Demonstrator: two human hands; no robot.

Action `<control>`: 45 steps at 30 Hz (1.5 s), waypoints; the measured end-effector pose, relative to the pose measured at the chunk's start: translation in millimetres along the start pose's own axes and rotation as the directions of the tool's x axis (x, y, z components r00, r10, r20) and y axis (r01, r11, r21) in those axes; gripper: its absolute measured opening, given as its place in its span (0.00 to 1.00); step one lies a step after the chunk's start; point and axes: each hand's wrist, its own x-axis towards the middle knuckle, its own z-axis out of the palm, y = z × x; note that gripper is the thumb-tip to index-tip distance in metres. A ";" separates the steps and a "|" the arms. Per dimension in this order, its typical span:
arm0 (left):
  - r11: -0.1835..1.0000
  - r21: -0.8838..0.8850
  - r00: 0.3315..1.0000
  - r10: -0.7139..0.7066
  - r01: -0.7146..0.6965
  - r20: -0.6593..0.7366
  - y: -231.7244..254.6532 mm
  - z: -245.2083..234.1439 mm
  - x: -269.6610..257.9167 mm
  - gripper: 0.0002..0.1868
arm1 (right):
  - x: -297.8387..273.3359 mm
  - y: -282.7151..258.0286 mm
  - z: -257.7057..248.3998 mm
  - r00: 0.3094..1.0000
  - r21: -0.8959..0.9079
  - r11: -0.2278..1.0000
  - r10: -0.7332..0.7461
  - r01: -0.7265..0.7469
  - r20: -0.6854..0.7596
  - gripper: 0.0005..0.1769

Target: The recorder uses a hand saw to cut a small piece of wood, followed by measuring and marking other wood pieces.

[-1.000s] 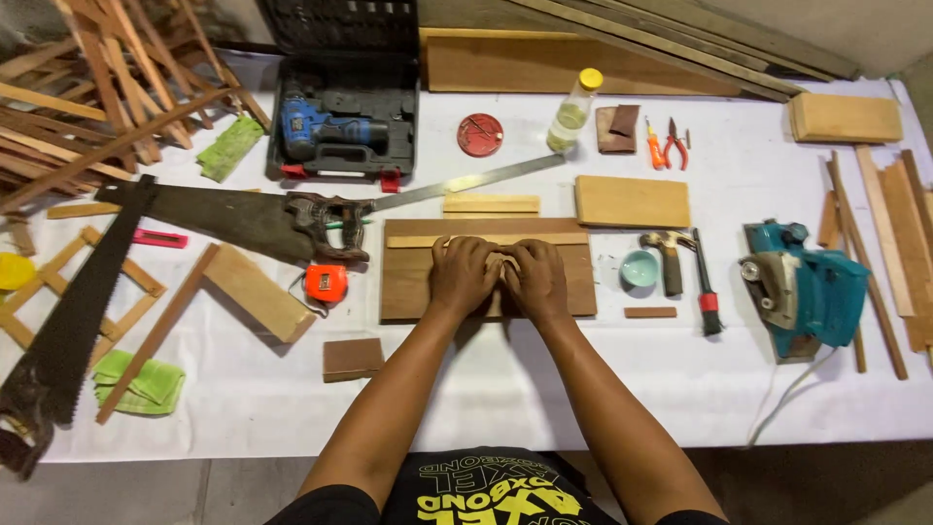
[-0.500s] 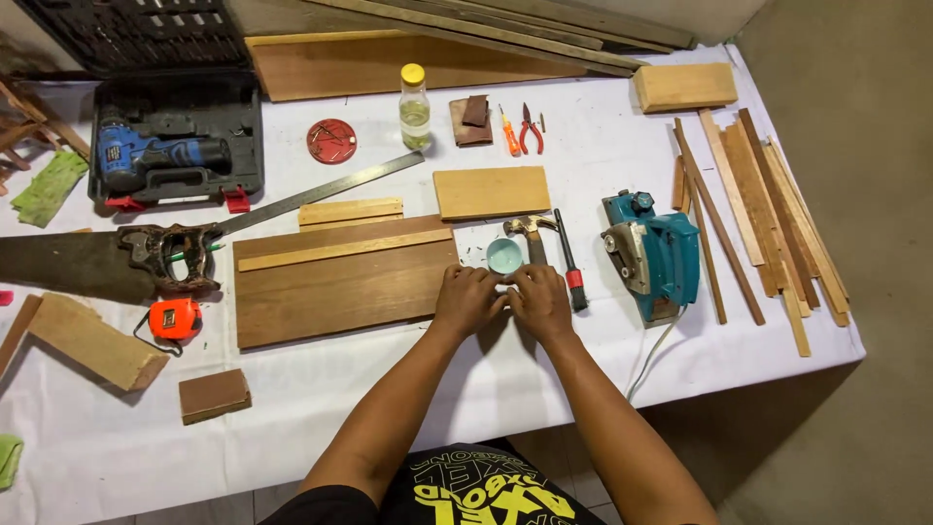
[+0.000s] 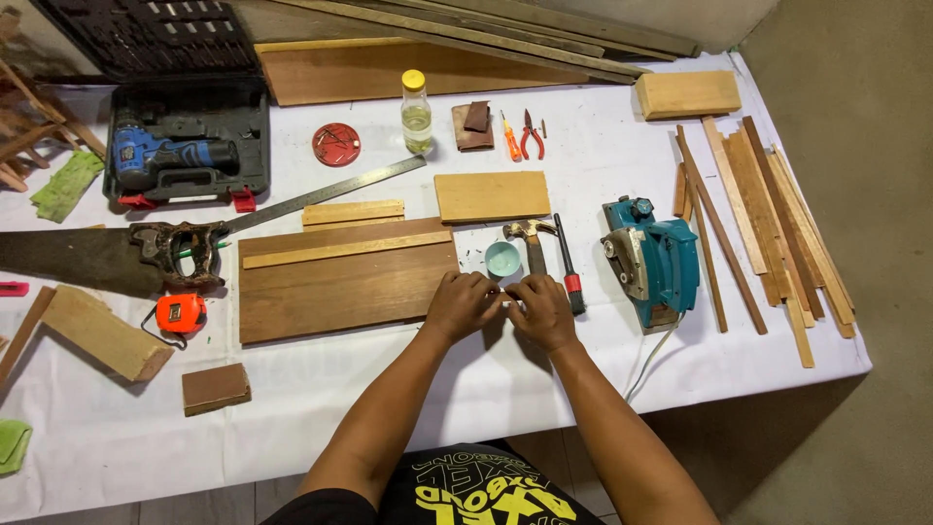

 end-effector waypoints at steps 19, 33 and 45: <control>0.946 0.108 0.922 -0.265 0.306 -0.283 -108.5 -130.5 -105.7 0.10 | 82.2 -149.0 90.2 0.973 0.132 0.966 -0.229 0.222 0.036 0.16; 0.853 0.228 0.832 -0.341 0.470 -0.438 -237.5 -260.5 -280.3 0.16 | 114.2 -351.7 224.4 0.890 0.279 0.875 -0.440 0.395 0.119 0.12; 0.790 0.204 0.749 -0.414 0.577 -0.517 -264.9 -313.4 -347.4 0.16 | 126.8 -445.7 258.1 0.820 0.371 0.788 -0.562 0.491 0.108 0.16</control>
